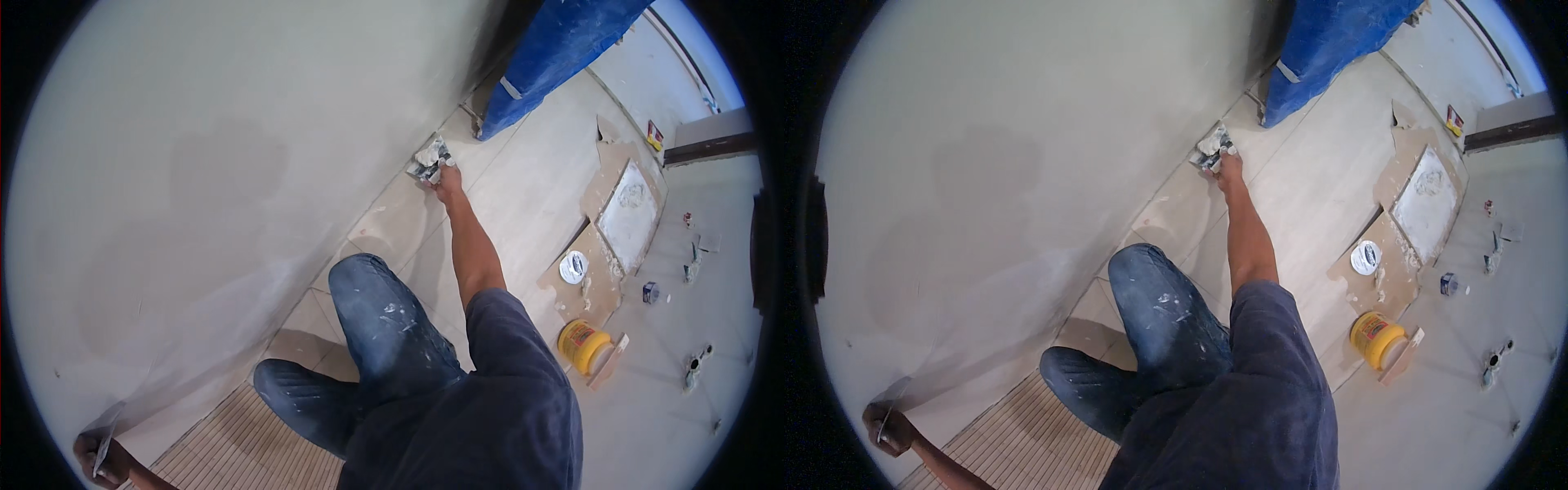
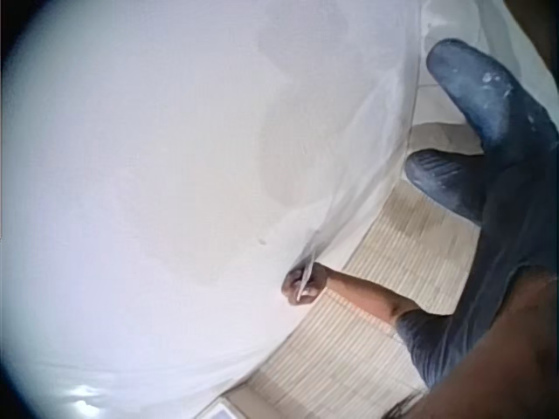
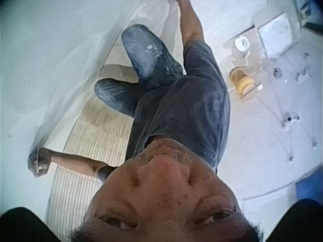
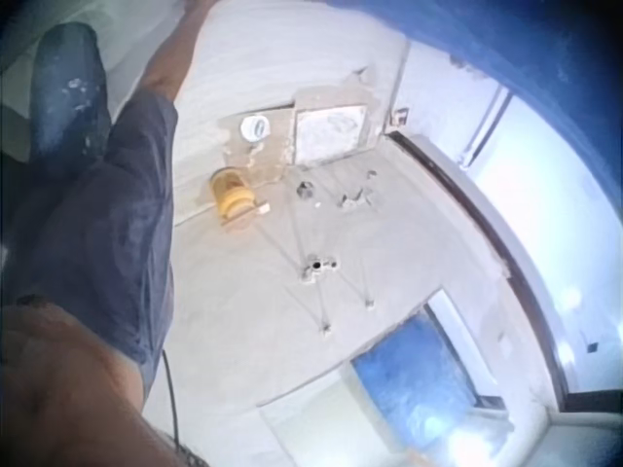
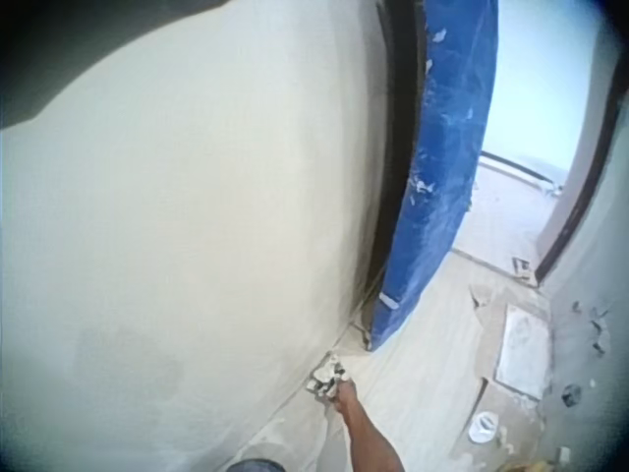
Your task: The person is plastering a wall using a putty knife and joint compound.
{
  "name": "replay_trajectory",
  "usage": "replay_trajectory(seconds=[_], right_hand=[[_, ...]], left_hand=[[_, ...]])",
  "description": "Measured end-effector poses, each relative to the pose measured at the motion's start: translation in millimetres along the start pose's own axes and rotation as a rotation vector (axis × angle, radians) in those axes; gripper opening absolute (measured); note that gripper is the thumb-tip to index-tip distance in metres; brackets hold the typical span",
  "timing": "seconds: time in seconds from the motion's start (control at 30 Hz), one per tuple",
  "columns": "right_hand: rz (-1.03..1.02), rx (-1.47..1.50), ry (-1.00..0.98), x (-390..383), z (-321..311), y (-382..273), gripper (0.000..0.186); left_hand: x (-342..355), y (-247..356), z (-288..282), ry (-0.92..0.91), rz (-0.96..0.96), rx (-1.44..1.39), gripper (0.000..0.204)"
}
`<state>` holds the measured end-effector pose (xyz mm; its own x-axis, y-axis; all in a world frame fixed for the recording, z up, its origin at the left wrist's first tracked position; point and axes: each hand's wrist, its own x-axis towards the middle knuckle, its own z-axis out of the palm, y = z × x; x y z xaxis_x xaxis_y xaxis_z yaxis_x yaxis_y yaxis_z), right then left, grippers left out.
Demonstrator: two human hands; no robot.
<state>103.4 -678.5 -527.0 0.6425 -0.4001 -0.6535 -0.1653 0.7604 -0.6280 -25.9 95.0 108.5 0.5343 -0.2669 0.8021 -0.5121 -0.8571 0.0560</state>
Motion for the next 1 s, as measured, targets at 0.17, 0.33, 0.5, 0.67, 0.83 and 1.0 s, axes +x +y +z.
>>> replay_trajectory(seconds=[0.17, 0.33, 0.5, 0.67, 0.83, 1.0], right_hand=[[-0.017, -0.074, 0.065, -3.8, 48.8, -8.9, 0.021], [-0.07, -0.074, 0.111, -28.2, 107.8, -37.3, 0.03], [-0.771, -0.574, 0.52, -121.8, 182.4, -11.0, 0.042], [-0.961, -0.568, 0.242, -219.4, 156.3, 7.5, 0.04], [-0.162, -0.087, 0.142, -149.7, 77.2, -9.5, 0.038], [0.029, -0.069, 0.211, -35.0, 46.0, -0.5, 0.035]], left_hand=[[6.5, 23.0, 27.0, 0.018, 0.18, -0.475, 0.014], [18.9, 54.4, 46.1, -0.031, 0.221, -0.565, 0.013], [28.8, 87.2, 64.2, 0.141, 0.026, -0.084, 0.019], [32.4, 91.2, 62.0, 0.02, 0.009, 0.228, 0.025], [22.9, 66.6, 50.2, 0.059, 0.046, 0.201, 0.016], [17.2, 42.2, 40.6, 0.135, 0.125, -0.044, 0.004]])
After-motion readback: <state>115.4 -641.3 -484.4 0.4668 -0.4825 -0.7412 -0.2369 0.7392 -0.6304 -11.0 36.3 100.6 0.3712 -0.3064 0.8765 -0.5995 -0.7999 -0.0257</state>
